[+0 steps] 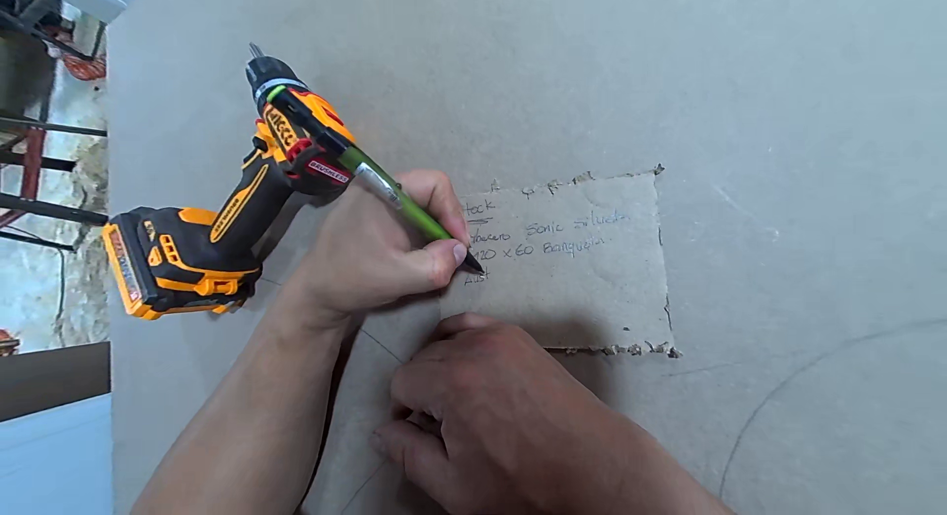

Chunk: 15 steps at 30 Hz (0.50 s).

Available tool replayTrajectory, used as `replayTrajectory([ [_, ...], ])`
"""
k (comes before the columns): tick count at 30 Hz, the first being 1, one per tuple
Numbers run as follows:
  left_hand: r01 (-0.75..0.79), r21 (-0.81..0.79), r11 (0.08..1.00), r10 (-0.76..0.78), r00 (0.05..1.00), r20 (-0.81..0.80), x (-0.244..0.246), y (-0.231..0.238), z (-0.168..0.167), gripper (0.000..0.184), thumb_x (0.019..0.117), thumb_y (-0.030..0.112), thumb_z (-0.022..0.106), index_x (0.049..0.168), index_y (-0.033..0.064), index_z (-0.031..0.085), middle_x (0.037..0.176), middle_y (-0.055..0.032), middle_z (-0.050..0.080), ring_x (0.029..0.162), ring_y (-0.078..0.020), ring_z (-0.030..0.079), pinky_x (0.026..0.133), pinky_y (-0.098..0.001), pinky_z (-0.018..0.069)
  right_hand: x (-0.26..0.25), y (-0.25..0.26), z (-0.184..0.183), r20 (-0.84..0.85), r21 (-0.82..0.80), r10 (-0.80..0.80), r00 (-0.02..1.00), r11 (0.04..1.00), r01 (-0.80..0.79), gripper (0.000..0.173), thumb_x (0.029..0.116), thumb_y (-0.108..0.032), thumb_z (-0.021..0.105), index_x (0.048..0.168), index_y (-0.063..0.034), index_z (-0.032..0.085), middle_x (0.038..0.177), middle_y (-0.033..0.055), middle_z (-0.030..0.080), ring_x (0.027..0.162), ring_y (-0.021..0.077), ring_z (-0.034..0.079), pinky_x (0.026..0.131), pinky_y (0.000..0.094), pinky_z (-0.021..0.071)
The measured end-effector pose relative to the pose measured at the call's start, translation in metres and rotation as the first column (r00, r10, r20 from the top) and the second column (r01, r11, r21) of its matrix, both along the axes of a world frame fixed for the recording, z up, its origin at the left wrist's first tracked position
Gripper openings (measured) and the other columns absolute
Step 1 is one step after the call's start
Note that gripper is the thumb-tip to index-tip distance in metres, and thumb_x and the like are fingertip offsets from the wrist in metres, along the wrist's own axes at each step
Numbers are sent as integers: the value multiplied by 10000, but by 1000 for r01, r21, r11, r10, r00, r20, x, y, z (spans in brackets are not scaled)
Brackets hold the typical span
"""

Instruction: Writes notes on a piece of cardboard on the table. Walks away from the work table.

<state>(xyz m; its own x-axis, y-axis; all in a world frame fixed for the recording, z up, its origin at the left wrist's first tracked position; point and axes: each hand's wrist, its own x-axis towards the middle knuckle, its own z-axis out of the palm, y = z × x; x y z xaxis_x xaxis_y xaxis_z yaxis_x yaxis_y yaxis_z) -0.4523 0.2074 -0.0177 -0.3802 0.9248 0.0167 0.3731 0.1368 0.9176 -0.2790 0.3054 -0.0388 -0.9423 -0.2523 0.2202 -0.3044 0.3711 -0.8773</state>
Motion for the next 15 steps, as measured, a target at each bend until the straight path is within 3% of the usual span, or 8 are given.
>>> replayTrajectory([
  [5,122,-2,992,-122,992,-10,-2,13,-3,88,821,184,692,834,139,618,798,22,678,705,-65,653,598,-219,543,0,1,2,38,-1,26,999,1000,-26,331,1036,-372,557,842,-138,688,738,-21,645,790,113,650,931,332,484],
  [11,86,11,996,-86,996,-40,2,14,-5,70,792,156,665,814,151,599,764,39,652,664,-49,628,552,-204,512,-1,2,3,60,-6,44,997,999,-43,341,1041,-379,547,847,-134,683,740,-12,640,786,125,649,899,352,488],
  [15,106,-28,994,-107,994,-21,3,12,-3,64,797,155,681,818,145,622,771,29,664,649,-49,628,530,-197,506,-1,1,4,60,8,47,997,999,-48,338,1042,-386,545,857,-139,684,748,-17,647,797,120,654,941,355,481],
])
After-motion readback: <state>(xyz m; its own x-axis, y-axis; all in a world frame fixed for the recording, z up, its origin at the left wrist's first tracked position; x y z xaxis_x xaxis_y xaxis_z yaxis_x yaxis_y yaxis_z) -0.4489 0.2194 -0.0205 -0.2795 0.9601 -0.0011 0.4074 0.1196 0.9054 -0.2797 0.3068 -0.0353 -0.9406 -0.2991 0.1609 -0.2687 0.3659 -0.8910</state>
